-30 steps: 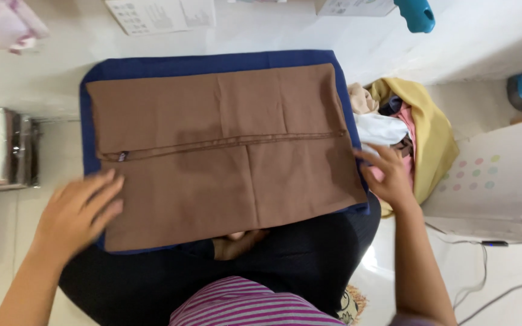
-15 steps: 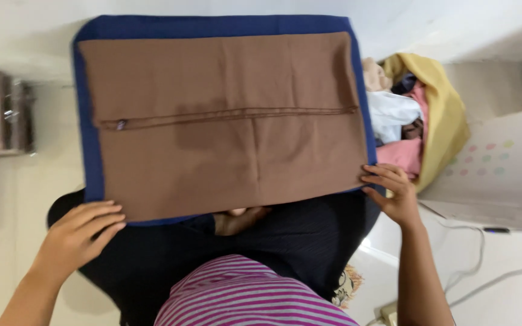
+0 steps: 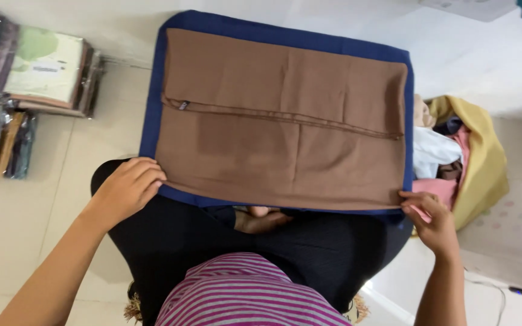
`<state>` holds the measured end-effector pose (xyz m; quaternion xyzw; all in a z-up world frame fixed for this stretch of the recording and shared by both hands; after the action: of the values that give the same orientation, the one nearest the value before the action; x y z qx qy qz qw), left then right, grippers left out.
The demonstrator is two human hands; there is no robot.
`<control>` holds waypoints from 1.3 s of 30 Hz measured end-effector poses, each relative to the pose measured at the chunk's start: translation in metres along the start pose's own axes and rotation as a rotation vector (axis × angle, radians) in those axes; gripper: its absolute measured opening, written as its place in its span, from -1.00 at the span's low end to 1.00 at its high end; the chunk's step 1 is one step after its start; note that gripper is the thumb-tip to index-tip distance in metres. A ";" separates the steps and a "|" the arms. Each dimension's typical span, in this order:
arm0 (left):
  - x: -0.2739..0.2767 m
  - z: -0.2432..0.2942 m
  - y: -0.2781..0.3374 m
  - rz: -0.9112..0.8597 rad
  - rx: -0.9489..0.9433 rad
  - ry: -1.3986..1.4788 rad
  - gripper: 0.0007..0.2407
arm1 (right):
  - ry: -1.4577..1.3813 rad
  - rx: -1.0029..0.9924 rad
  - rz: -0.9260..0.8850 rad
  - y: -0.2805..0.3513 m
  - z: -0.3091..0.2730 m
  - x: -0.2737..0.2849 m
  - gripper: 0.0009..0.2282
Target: The person folds a brown piece of fabric on a blue mat. They use a lint roller to clean the fabric before and after folding it multiple times. The person then folds the fabric into a smaller square.
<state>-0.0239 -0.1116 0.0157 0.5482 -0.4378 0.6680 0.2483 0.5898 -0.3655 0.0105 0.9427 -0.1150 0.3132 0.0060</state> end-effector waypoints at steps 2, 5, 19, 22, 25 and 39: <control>-0.001 -0.002 0.002 -0.039 0.103 0.116 -0.91 | -0.033 -0.019 0.005 -0.001 0.002 0.002 -0.90; 0.000 -0.009 -0.010 0.030 0.275 0.266 -0.93 | -0.239 -0.030 0.098 -0.010 -0.009 0.007 -0.91; -0.043 -0.129 -0.205 0.707 0.714 0.107 -0.93 | 0.220 0.238 1.020 -0.269 -0.002 0.012 -0.95; -0.086 -0.148 -0.221 0.637 0.795 -0.007 -0.93 | 0.598 -0.013 1.065 -0.307 0.036 -0.023 -0.88; -0.115 -0.154 -0.222 0.538 0.835 -0.209 -0.92 | 1.001 0.006 0.863 -0.329 0.078 -0.048 -0.76; -0.115 -0.156 -0.211 0.363 0.914 -0.441 -0.79 | 0.812 -0.241 0.748 -0.323 0.044 -0.050 -0.91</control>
<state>0.0986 0.1428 -0.0301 0.6431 -0.2319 0.6917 -0.2326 0.6479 -0.0443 -0.0347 0.6344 -0.4646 0.6160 0.0461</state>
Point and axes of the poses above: each hand's wrist, its own y-axis away from the middle knuckle, its own x-axis out of the back of the hand, z = x × y, the point moved 4 cm from there along -y, towards the middle knuckle, and after that the axes turned 12 degrees about -y, right-handed, at the moved point
